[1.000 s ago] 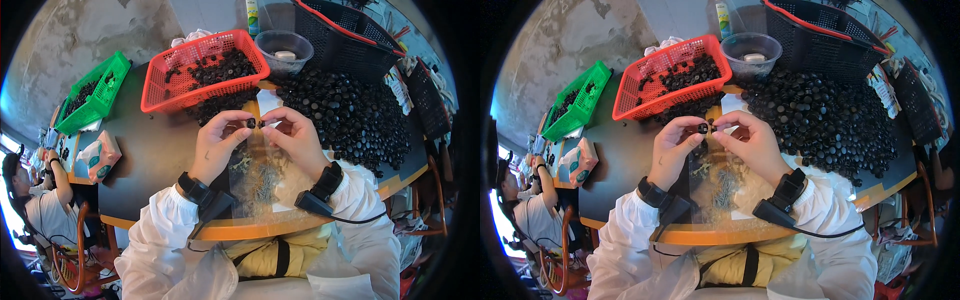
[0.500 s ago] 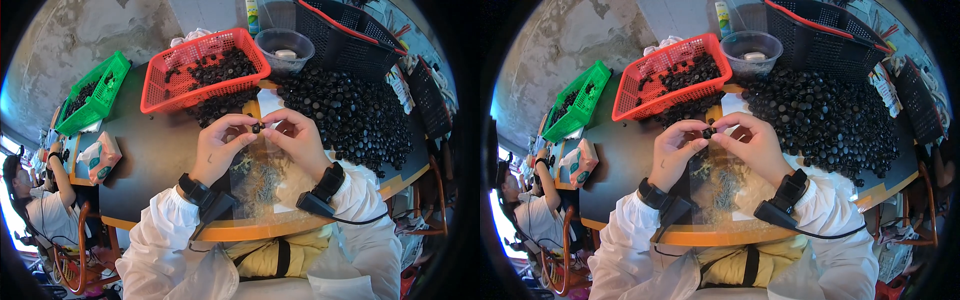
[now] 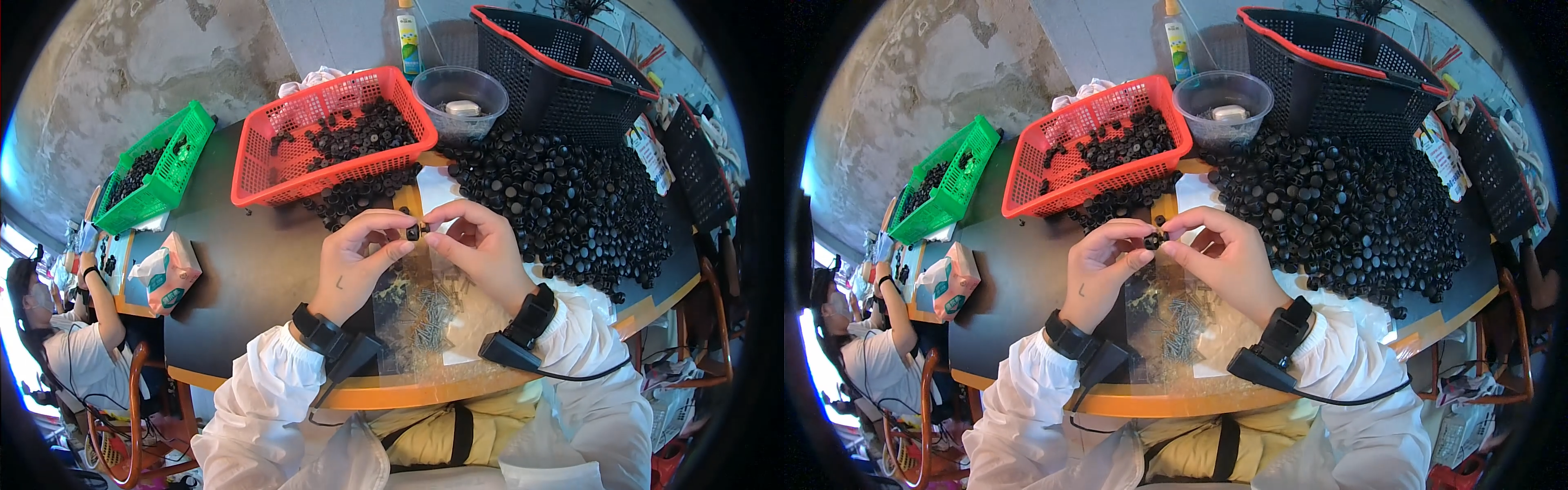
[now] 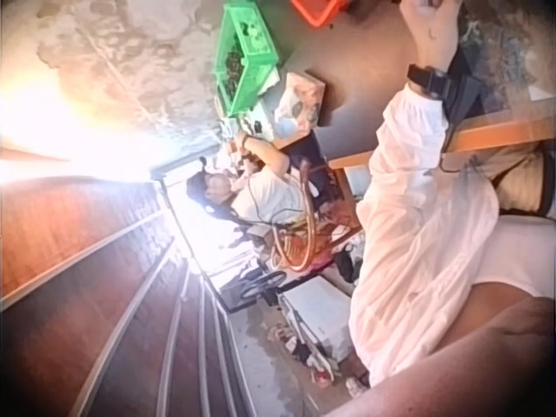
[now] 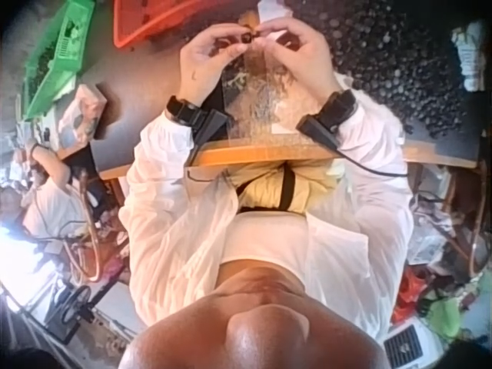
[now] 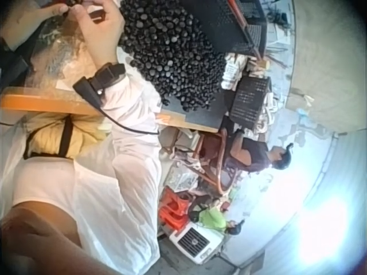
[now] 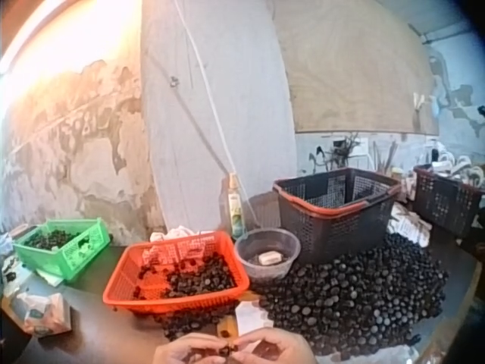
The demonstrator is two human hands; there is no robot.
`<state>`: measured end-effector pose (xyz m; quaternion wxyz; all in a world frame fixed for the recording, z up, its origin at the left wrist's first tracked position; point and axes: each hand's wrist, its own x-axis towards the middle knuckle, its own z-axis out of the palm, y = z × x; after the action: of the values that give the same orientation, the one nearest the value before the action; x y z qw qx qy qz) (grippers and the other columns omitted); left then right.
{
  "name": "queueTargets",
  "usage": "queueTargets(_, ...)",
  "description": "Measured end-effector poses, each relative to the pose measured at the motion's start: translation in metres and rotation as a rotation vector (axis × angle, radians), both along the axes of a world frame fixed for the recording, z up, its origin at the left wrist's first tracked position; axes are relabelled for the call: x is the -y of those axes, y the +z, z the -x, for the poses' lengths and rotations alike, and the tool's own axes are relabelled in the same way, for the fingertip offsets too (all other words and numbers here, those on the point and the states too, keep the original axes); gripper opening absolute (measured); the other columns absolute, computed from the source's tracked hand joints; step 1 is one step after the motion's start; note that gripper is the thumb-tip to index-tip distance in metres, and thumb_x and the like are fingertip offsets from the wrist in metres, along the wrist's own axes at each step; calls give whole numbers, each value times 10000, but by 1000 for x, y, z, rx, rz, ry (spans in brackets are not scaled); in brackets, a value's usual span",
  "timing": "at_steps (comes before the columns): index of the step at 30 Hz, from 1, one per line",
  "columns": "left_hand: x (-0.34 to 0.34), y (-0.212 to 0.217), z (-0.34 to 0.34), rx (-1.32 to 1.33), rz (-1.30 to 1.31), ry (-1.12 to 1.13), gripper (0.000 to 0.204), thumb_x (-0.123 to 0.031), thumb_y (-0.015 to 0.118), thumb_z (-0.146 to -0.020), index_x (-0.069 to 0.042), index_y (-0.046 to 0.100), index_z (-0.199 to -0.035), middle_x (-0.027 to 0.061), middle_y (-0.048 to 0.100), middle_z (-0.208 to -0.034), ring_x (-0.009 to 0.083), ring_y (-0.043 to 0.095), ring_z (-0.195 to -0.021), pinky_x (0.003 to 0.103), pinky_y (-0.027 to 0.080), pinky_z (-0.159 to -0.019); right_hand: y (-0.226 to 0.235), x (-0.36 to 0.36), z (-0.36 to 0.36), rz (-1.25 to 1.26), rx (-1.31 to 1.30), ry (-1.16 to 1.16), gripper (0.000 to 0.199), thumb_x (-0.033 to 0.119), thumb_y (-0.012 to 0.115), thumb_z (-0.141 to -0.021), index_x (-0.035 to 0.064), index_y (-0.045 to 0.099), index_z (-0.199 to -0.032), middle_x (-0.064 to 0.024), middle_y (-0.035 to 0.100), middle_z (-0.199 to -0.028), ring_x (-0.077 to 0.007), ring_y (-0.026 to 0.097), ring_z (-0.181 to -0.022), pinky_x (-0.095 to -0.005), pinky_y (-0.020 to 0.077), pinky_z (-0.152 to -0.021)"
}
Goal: Manually assemble plastic shoe hardware parts and buttons by joining components together.
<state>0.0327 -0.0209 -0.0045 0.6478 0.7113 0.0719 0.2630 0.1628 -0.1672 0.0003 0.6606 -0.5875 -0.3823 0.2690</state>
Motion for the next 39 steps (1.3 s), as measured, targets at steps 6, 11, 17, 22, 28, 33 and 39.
queueTargets(6,0,0,-1,9,-26,-4,261,-3,720,-810,-46,688,-1066,13,618,-1072,70,563,-856,218,462,-719,1,0,0,-8,26,4,213,84,723,-831,36,658,-1028,8,670,-852,-20,575,-647,-181,446,-571)
queueTargets(11,2,1,0,-25,-60,33,258,-22,725,-817,-43,692,-1072,11,637,-987,65,566,-806,209,456,-697,-2,-3,3,-38,23,-55,219,85,741,-817,51,665,-1020,12,670,-856,-20,569,-641,-185,448,-572)
queueTargets(17,4,3,2,-27,22,20,294,-45,722,-835,-45,686,-1126,17,637,-967,56,567,-818,208,464,-711,6,3,4,16,151,-79,201,91,763,-795,41,684,-972,4,676,-921,-29,569,-656,-190,452,-580)
queueTargets(22,5,4,2,-62,41,24,292,-38,716,-838,-38,685,-1128,18,635,-973,61,570,-828,210,467,-724,6,2,3,3,193,-100,195,86,762,-789,44,692,-966,-2,677,-935,-36,574,-660,-190,455,-595)
queueTargets(28,3,2,1,-21,-45,19,277,-29,708,-834,-53,696,-1110,25,631,-987,74,571,-844,213,468,-734,3,2,2,5,185,-76,190,77,763,-784,47,681,-953,10,666,-912,-30,563,-654,-189,448,-595)
queueTargets(33,-5,0,-1,40,-361,21,265,12,679,-832,-60,706,-1086,22,591,-996,93,559,-895,226,473,-748,3,0,0,50,95,8,209,76,765,-787,46,641,-953,27,622,-849,-16,531,-660,-189,428,-592)
queueTargets(39,-7,-1,3,-16,-220,-262,248,-181,694,-869,-45,709,-1076,13,472,-982,124,489,-943,258,419,-832,0,7,-4,43,190,398,244,215,709,-858,33,633,-1003,56,465,-698,-30,416,-638,-204,341,-568)
